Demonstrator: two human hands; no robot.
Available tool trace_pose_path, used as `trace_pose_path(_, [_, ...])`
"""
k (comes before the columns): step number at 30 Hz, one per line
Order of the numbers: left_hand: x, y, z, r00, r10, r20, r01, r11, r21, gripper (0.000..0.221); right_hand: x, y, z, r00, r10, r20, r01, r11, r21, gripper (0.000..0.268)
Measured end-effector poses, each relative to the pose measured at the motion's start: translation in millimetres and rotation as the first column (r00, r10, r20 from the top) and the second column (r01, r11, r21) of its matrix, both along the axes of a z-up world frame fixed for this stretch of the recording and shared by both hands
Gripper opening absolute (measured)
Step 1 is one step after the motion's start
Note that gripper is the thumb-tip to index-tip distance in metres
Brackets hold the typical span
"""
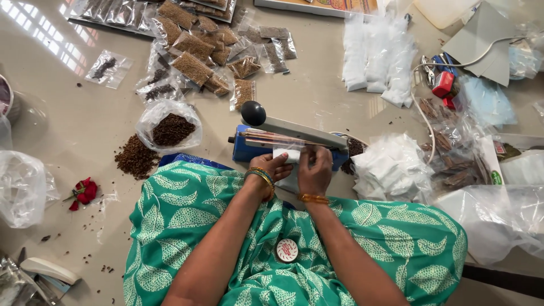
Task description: The person seals small plastic bags containing granular material using a manual heat sealer.
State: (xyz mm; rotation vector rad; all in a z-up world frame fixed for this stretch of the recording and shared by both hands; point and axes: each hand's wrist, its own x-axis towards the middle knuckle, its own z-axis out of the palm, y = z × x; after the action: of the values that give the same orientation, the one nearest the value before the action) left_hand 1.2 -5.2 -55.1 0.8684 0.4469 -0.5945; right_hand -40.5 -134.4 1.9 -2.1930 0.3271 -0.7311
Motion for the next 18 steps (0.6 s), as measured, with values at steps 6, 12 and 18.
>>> trace_pose_path(6, [4,-2,9,1.000,0.009,0.014,-0.009,1.000,-0.019,0.027,-11,12,29,0.990,0.097,0.102,-0.059,0.943,-0.329,0.013])
trace_pose_path(12, [18,-14,-36,0.999,0.012,0.033,-0.013,0.999,0.039,0.020,44,50,104,0.944,0.295,0.150,-0.184,0.844,-0.503,0.026])
trace_pose_path(18, [30,-29,-87,0.997,-0.066,0.037,0.061,0.989,0.136,0.026,131,139,89,0.818,0.406,-0.408,-0.574,0.611,-0.545,0.079])
